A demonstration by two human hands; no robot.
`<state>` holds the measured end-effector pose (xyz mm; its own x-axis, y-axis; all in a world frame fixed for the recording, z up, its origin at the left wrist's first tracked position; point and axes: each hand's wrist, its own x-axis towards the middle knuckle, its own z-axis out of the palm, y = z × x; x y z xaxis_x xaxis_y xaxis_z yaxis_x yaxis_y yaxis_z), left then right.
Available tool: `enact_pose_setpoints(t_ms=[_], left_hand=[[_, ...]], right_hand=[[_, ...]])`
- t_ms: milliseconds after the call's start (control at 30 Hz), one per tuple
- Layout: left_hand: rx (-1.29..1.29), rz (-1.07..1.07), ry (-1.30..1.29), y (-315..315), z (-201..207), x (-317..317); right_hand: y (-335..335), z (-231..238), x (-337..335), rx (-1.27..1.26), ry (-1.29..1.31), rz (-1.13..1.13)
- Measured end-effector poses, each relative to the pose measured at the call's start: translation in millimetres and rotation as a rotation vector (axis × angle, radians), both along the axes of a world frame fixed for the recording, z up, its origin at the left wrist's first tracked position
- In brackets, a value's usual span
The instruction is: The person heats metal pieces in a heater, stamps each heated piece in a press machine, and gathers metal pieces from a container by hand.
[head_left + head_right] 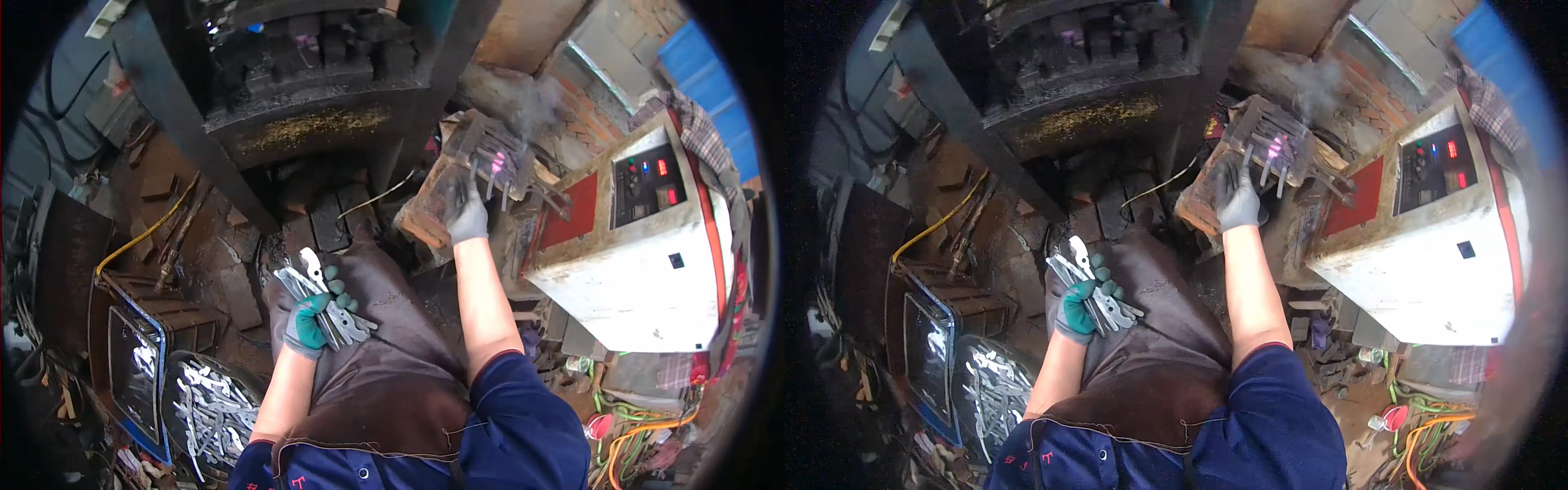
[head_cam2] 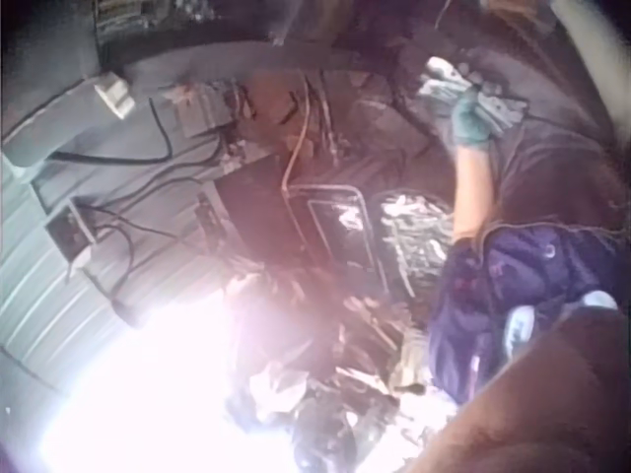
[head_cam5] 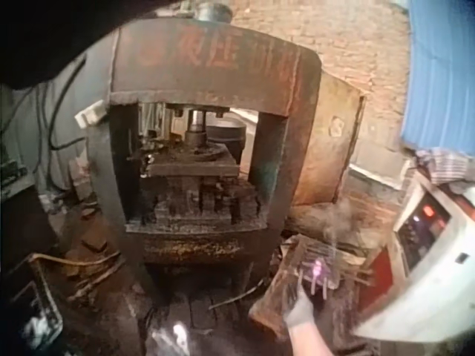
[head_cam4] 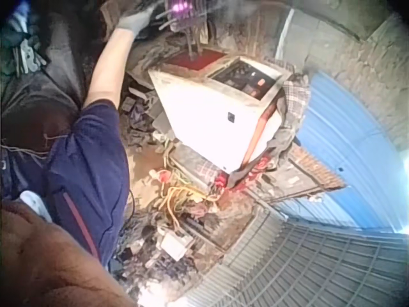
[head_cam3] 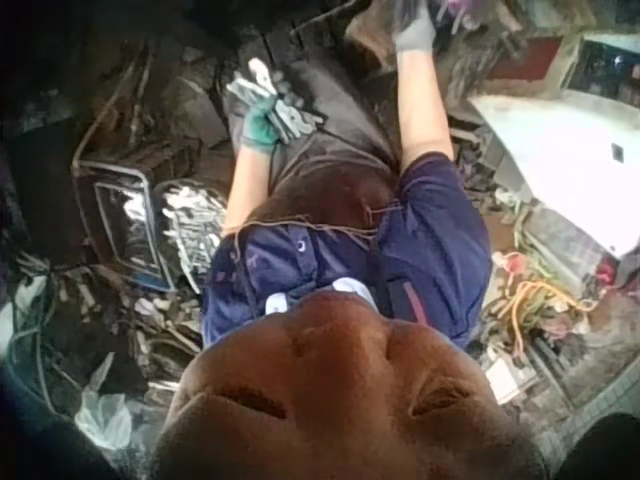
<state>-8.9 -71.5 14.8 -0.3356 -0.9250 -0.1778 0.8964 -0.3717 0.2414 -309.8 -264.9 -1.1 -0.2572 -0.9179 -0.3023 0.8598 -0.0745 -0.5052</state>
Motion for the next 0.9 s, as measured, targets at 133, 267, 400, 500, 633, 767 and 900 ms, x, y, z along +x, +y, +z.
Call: enact_pose_setpoints(t_ms=[133,267,400,500,633,767,900], left_hand=[[0.024,-0.005,-0.032,-1,-10,1],[0.057,-0.026,0.024,1,-4,0],[0.009,-0.026,0.104,0,-6,0],[0.040,0.025,0.078,8,-6,10],[0.152,-0.047,-0.058,-5,-8,10],[0.127,-0.137,-0.075,9,-12,21],[0.017,0.033,0.036,7,-8,10]], right_hand=[[-17,26,30,-0.104,0.126,0.367],[-63,150,152,-0.192,0.669,0.596],[-113,177,212,-0.240,0.497,0.662],[-59,167,233,-0.173,0.387,0.494],[57,170,241,-0.314,0.905,0.658],[82,186,306,-0.784,0.424,1.008],[61,133,200,-0.483,0.553,0.618]])
